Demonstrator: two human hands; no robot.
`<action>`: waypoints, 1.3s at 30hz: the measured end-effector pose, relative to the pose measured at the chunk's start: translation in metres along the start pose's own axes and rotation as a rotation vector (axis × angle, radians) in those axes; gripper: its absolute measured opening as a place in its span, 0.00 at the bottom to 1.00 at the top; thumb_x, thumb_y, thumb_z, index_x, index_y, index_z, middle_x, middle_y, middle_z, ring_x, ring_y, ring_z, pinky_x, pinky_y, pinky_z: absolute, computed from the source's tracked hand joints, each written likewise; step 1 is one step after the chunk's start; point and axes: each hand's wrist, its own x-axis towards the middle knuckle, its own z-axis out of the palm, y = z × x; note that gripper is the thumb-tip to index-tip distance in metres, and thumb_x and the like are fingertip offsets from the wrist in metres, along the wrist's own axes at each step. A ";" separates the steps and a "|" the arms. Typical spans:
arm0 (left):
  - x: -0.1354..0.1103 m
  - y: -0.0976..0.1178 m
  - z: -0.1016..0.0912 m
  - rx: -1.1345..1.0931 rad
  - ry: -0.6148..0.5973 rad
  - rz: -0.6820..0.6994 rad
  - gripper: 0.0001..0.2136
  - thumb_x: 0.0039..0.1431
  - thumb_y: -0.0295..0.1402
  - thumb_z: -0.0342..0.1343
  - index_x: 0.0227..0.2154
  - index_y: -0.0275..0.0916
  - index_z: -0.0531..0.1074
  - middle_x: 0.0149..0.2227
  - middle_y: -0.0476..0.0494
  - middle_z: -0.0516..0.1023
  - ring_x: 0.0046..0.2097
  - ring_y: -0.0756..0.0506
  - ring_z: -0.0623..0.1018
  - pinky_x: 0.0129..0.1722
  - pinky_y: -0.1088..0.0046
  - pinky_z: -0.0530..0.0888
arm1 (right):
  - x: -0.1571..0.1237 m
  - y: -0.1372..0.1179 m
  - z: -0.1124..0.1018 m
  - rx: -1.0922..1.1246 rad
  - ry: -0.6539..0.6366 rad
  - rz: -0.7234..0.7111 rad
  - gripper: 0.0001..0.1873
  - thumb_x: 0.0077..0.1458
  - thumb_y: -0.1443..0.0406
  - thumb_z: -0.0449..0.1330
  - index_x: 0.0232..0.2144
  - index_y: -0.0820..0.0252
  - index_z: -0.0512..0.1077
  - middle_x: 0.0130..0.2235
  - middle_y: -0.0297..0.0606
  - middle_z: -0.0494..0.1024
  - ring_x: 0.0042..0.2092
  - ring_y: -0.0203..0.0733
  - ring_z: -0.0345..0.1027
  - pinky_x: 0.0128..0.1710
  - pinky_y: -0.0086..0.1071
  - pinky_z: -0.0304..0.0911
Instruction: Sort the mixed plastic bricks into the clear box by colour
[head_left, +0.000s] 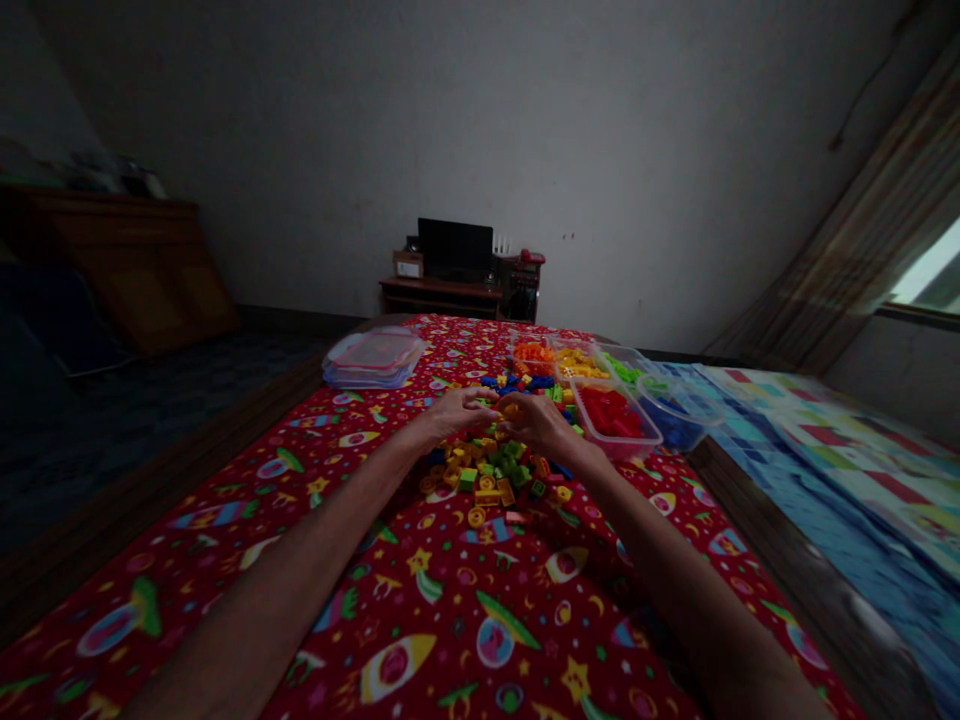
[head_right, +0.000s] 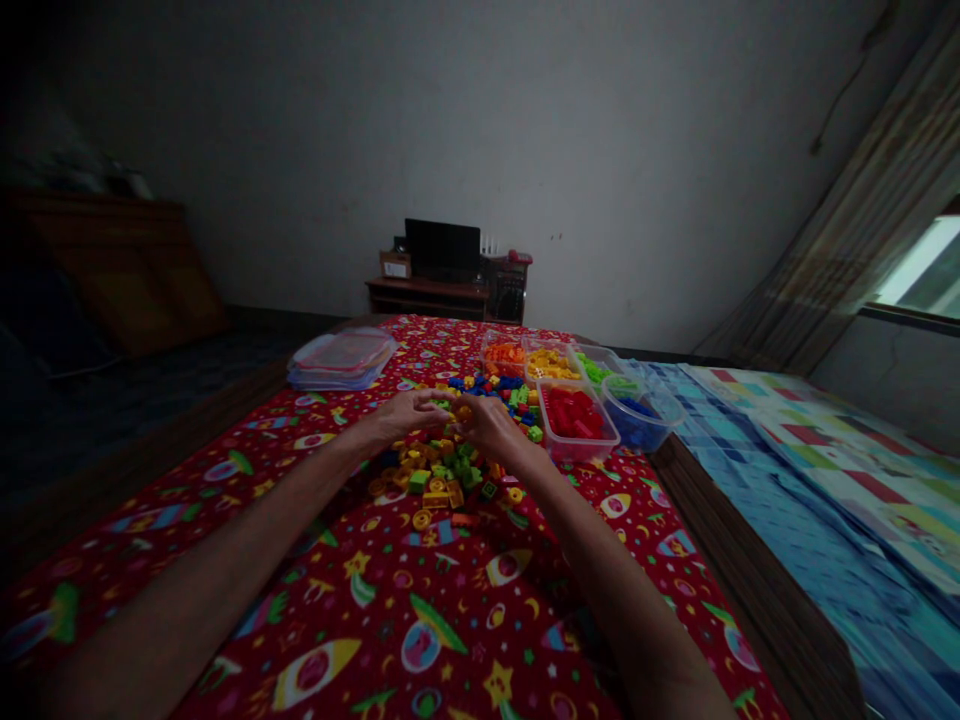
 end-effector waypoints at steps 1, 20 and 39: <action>0.000 0.000 0.000 0.010 0.002 0.013 0.29 0.43 0.46 0.63 0.48 0.35 0.71 0.33 0.44 0.80 0.38 0.42 0.79 0.41 0.66 0.73 | 0.000 0.002 0.000 -0.011 0.014 0.010 0.13 0.53 0.69 0.60 0.42 0.64 0.73 0.31 0.37 0.76 0.31 0.35 0.66 0.32 0.26 0.56; 0.008 -0.020 -0.040 0.021 0.262 0.013 0.21 0.49 0.44 0.56 0.41 0.34 0.72 0.35 0.39 0.80 0.35 0.43 0.79 0.33 0.68 0.75 | 0.038 0.106 -0.089 -0.328 0.201 0.451 0.12 0.55 0.69 0.58 0.42 0.67 0.75 0.31 0.42 0.79 0.28 0.36 0.72 0.35 0.28 0.64; 0.016 -0.051 -0.032 0.618 0.269 0.197 0.13 0.49 0.32 0.55 0.39 0.39 0.77 0.40 0.43 0.80 0.45 0.40 0.76 0.49 0.64 0.70 | 0.025 0.031 -0.010 -0.179 0.128 0.003 0.14 0.52 0.73 0.51 0.36 0.63 0.76 0.31 0.39 0.77 0.31 0.37 0.67 0.32 0.27 0.58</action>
